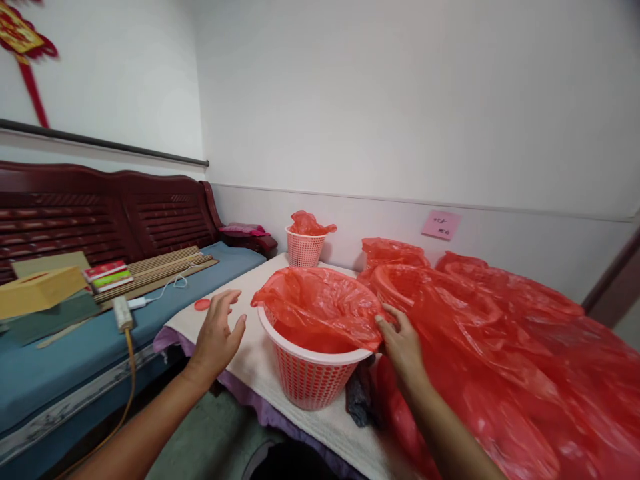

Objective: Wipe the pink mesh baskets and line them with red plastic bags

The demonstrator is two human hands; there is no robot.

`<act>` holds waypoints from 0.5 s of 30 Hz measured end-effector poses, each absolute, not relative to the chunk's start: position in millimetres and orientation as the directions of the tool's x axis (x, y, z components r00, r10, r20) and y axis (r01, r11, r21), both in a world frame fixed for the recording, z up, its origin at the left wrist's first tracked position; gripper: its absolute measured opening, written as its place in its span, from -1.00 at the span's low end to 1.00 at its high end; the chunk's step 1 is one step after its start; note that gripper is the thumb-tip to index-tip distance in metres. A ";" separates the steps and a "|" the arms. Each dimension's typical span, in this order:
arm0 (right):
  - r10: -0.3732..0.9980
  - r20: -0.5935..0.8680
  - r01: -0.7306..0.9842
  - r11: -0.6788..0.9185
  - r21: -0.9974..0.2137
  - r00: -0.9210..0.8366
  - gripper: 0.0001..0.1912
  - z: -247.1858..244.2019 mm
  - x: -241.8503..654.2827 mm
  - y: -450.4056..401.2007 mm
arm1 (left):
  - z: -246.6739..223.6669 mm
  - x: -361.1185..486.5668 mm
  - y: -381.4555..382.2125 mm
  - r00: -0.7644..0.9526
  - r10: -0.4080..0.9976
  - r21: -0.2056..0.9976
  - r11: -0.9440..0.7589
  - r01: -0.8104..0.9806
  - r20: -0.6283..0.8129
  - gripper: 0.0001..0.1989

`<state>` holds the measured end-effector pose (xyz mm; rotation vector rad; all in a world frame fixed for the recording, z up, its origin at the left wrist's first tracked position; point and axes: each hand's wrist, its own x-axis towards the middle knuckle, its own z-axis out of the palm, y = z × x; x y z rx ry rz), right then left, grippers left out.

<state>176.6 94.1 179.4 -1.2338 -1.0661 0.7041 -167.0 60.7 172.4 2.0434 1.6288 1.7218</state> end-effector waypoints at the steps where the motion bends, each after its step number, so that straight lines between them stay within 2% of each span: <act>1: 0.898 0.244 0.094 0.225 -0.970 0.365 -0.36 178.2 175.8 90.7 | 175.5 -167.2 59.3 -0.077 0.674 0.515 -0.481 0.709 0.735 -0.51; 4: 0.916 0.216 0.017 0.224 -0.974 0.337 -0.30 171.5 175.2 81.3 | 182.0 -166.2 61.7 0.113 0.660 0.359 -0.534 0.765 0.743 -0.42; 7: 0.930 0.214 -0.046 0.238 -0.970 0.300 -0.32 165.1 176.7 76.0 | 189.4 -164.1 73.1 0.239 0.657 0.265 -0.572 0.777 0.715 -0.41; 11: 0.934 0.214 -0.039 0.234 -0.971 0.286 -0.34 163.6 177.6 74.3 | 204.6 -161.0 90.9 0.382 0.648 0.182 -0.630 0.754 0.659 -0.41; 15: 0.946 0.193 -0.071 0.218 -0.973 0.260 -0.34 160.4 178.7 71.8 | 212.0 -161.8 96.2 0.459 0.658 0.163 -0.659 0.734 0.597 -0.46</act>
